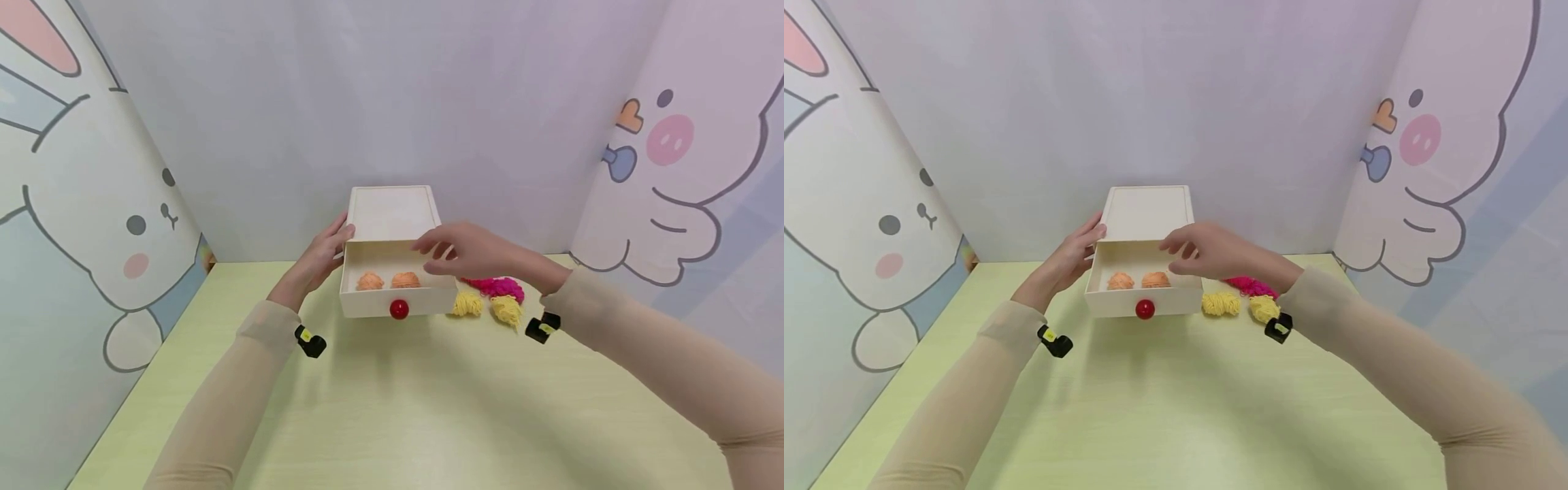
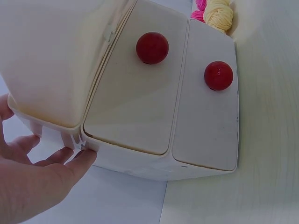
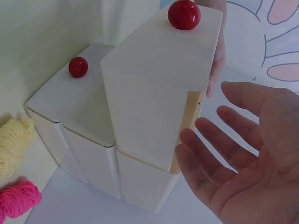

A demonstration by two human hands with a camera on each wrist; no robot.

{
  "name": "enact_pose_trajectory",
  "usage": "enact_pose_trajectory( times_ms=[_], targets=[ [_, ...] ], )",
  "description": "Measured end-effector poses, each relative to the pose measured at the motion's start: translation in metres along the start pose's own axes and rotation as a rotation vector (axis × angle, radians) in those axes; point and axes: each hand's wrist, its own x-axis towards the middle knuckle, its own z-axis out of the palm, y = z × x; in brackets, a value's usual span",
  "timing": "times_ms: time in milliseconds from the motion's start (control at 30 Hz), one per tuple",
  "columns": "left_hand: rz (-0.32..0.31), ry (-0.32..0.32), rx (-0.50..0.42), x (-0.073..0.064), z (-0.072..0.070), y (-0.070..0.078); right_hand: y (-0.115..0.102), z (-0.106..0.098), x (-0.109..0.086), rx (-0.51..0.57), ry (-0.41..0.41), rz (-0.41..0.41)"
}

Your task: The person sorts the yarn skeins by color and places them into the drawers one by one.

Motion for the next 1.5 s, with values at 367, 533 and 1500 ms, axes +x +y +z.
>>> enact_pose_trajectory(
  times_ms=[367,533,1500],
  targets=[
    [-0.004,0.007,0.010,0.000,-0.001,-0.001,0.019,0.005,-0.046,0.038,0.160,0.152],
    [-0.003,0.004,0.017,-0.001,0.000,-0.001,0.027,0.017,-0.064,0.096,0.148,0.247],
    [0.002,0.005,0.012,-0.006,0.003,0.002,0.028,0.107,-0.081,0.825,-0.170,0.356]
  ],
)
